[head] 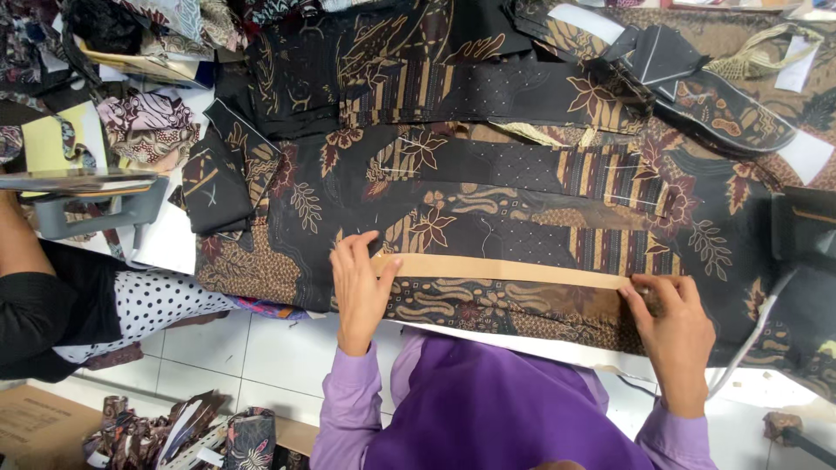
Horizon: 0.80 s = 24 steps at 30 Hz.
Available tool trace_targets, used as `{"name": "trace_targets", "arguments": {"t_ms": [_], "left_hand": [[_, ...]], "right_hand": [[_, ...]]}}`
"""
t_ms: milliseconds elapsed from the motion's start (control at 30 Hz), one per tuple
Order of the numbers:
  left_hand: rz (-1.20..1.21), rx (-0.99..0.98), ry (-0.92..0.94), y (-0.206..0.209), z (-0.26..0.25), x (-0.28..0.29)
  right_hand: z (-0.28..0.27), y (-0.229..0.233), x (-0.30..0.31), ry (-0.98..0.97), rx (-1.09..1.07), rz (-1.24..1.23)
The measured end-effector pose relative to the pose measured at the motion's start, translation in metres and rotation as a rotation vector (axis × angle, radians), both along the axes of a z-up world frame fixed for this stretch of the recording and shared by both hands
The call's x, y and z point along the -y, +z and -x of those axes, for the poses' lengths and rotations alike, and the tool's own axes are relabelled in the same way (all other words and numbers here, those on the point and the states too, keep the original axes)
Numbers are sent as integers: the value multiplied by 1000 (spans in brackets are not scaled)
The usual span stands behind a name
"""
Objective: The person places a long cardboard template onto a large piece of patterned fabric and uses a small green marker to trace along the template's edges. They repeatedly lift and reposition the template to mark multiple sections of the fabric.
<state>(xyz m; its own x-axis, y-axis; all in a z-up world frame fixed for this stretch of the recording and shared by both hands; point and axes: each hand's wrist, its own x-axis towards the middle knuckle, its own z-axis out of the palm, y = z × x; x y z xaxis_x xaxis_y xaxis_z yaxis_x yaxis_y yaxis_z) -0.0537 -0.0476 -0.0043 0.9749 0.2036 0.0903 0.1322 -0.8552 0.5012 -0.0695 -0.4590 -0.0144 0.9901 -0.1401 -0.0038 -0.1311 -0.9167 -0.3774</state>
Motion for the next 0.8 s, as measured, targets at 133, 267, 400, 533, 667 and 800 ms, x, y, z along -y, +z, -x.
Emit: {"name": "trace_targets", "arguments": {"t_ms": [133,267,400,533,667,800], "left_hand": [[54,-35,42,-13,3,-7],[90,-28,57,-13,11,-7],[31,134,-18,-6,-4,11],[271,128,-269,-21,-13,60],[184,100,-334,-37,-31,101],[120,51,-294,-51,-39,111]], "right_hand": [[-2,-4,1,-6,15,11],[3,-11,3,-21,-15,0],[-8,-14,9,-65,57,-4],[-10,-21,14,-98,106,7],[-15,-25,14,-80,96,81],[-15,-30,13,-85,80,96]]}}
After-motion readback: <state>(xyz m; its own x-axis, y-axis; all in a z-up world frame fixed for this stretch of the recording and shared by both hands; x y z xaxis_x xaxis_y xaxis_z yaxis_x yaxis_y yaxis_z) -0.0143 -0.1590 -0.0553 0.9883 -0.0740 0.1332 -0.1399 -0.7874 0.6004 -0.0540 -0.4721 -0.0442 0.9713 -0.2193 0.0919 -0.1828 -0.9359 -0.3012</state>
